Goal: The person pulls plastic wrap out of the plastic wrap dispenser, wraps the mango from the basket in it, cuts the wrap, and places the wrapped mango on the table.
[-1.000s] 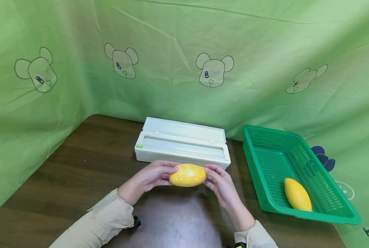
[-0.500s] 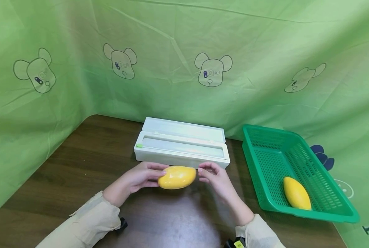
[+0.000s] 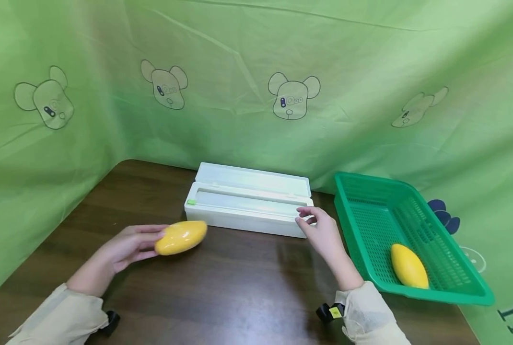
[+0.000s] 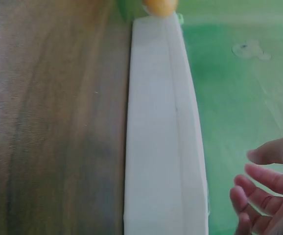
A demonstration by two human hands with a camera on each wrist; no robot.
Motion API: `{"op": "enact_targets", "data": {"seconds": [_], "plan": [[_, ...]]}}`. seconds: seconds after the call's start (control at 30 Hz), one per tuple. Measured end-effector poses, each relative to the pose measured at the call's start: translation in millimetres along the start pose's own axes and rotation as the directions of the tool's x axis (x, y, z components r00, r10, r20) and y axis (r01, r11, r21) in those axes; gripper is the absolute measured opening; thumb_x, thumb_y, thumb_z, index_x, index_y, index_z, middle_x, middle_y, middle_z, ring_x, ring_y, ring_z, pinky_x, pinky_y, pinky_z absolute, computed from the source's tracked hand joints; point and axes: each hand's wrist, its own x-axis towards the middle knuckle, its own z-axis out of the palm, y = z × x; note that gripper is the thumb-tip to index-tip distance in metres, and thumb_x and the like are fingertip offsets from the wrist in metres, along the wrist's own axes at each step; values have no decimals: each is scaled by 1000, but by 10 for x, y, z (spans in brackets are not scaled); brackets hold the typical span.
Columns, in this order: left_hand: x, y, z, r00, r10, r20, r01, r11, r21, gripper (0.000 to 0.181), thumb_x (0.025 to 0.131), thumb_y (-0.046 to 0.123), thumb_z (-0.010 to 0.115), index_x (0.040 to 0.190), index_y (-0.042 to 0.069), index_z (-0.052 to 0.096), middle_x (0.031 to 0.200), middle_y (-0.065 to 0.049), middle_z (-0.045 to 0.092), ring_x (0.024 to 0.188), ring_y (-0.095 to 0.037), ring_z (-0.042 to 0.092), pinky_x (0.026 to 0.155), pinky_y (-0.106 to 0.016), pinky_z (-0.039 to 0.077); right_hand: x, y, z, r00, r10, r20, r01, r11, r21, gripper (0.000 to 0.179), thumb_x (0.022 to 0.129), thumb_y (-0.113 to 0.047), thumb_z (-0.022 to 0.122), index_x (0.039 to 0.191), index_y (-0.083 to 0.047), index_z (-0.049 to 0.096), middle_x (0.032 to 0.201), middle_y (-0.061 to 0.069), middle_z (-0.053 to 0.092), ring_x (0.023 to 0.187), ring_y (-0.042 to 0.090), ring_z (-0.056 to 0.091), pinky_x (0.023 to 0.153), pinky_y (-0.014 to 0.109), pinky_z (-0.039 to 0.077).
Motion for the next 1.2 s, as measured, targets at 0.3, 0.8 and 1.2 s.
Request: {"op": "enact_targets", "data": {"seconds": [0.3,0.8,1.2], "plan": [[-171,-105,-509,996,-7,-93,4,999,-36,45,105,12,57,145,-10,49,105,11,67,93,-8,68,81,-28,58,53,76,-22,999,32,0,-32,994,-102,30,96,-10,68,122,4,69,115,21,65,94,32,61,71,35,51],[-18,-11,-405,954,-58,-293,67,998,21,75,106,19,56,160,-7,11,103,4,61,85,0,62,77,-23,55,135,127,-20,998,25,51,-4,925,-381,34,101,-12,59,131,1,67,134,24,61,108,39,61,85,58,43],[-10,-8,-446,944,16,-330,23,993,116,65,106,18,55,155,-11,24,111,6,57,86,7,57,77,-16,52,144,169,-19,997,5,72,27,900,-436,28,100,-9,60,123,0,72,127,23,66,115,42,62,84,57,42]]}}
